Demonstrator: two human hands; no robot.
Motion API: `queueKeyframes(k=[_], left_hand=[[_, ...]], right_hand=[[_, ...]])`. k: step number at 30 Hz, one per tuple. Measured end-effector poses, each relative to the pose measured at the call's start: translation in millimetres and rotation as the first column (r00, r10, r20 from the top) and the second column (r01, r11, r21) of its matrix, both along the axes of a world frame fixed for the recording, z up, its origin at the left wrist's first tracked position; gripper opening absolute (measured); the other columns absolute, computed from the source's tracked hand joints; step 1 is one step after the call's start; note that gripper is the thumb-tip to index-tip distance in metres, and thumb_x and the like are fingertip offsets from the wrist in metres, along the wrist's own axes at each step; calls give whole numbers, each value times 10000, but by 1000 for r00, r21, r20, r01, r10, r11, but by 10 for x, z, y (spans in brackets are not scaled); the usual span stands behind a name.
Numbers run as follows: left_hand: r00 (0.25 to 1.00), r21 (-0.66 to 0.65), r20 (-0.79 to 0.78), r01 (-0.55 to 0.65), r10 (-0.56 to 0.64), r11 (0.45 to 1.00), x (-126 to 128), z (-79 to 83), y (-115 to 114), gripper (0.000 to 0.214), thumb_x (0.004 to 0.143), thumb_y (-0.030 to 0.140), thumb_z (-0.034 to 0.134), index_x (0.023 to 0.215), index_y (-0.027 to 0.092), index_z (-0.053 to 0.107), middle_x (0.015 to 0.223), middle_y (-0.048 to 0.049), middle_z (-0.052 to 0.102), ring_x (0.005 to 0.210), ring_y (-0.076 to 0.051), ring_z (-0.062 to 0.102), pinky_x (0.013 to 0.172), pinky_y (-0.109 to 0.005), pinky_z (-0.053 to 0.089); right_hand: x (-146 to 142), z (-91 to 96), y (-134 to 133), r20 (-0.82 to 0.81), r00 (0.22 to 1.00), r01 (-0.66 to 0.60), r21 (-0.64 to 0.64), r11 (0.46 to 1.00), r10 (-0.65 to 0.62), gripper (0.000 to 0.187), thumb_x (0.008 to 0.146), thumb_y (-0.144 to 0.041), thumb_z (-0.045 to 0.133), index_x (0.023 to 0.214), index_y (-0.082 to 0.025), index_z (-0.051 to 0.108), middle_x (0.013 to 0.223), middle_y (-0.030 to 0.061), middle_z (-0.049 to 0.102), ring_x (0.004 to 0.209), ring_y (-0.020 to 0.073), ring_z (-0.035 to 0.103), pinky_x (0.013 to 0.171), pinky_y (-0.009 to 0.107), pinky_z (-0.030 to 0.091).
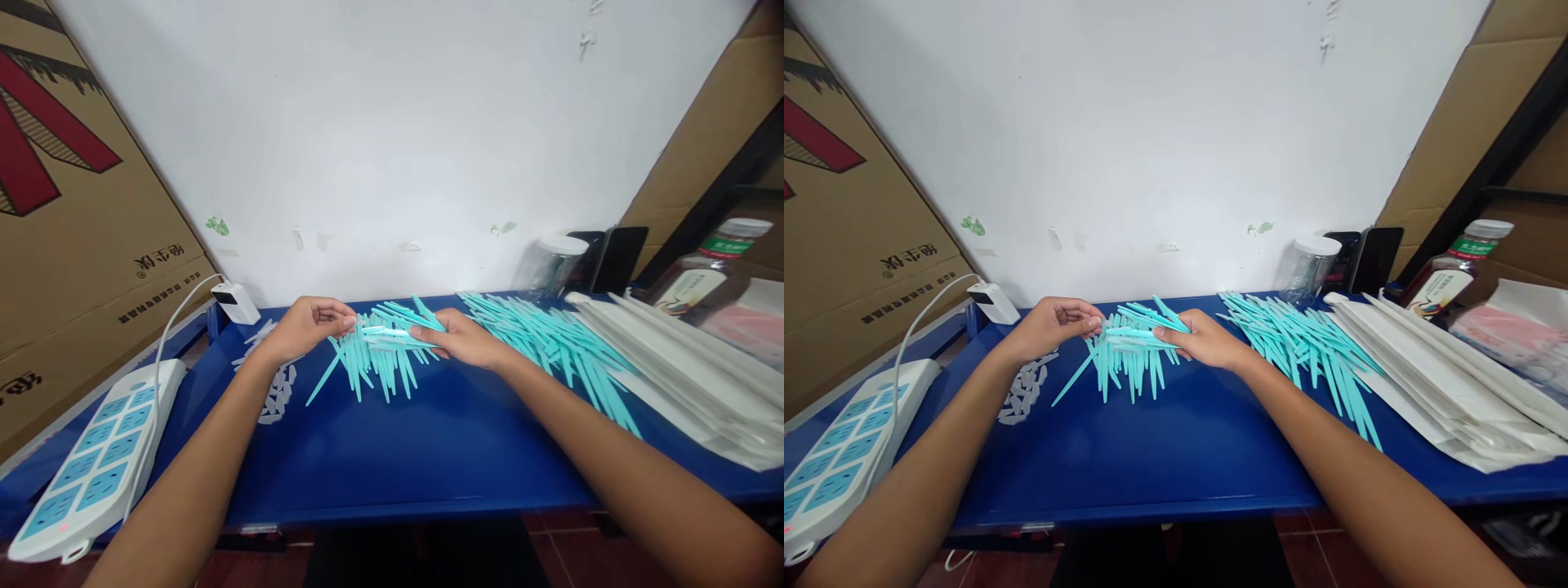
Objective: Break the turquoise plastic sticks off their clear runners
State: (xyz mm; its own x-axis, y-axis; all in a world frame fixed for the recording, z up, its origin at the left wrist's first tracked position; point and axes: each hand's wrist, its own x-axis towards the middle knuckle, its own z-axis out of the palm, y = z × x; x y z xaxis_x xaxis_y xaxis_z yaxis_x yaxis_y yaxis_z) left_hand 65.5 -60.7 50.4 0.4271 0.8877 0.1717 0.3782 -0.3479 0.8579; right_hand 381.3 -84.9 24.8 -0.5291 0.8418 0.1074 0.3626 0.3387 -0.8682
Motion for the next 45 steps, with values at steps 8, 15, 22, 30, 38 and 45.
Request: queueKeyframes(k=[8,15,22,30,38,45], left_hand=[[998,21,3,-56,56,998,40,-10,-27,330,813,478,843,982,194,834,844,-91,805,760,-207,746,700,-306,608],[996,55,48,-81,79,995,79,-25,-38,367,784,484,865,968,168,837,884,-111,817,758,-215,750,688,-313,615],[971,124,202,-158,131,980,134,-42,-57,367,697,432,936,910,150,838,882,-111,821,768,-219,752,724,-332,617],[978,159,193,-112,80,981,182,-59,-93,312,726,383,926,952,178,863,962,-116,829,866,-259,775,763,-363,633],[980,118,194,-72,49,990,271,-84,-165,254,739,362,916,929,200,873,991,-100,836,960,-298,798,863,-396,661],[979,118,200,-50,25,992,290,-114,-173,248,742,365,914,917,196,869,977,-97,837,967,-290,797,876,-380,655]], right_hand=[[12,-1,14,-20,999,41,56,998,-40,577,957,-653,568,608,-205,467,533,-29,490,501,117,414,560,281,330],[12,19,4,-24,996,89,66,994,-87,578,937,-669,583,608,-206,476,534,-25,494,505,121,422,561,283,328],[35,-27,50,-70,992,103,-23,994,-104,589,928,-691,593,620,-208,456,528,-38,470,484,104,374,545,283,284],[31,-11,35,-78,994,79,-20,997,-80,588,941,-683,582,612,-208,472,529,-36,466,488,110,376,551,288,289],[-32,1,-30,-114,994,-1,-68,998,-6,535,921,-654,647,680,-206,483,553,-46,458,498,106,384,526,275,279],[-46,-58,-20,-158,987,-43,-121,992,23,534,917,-645,672,699,-211,450,557,-66,396,502,96,338,510,263,250]])
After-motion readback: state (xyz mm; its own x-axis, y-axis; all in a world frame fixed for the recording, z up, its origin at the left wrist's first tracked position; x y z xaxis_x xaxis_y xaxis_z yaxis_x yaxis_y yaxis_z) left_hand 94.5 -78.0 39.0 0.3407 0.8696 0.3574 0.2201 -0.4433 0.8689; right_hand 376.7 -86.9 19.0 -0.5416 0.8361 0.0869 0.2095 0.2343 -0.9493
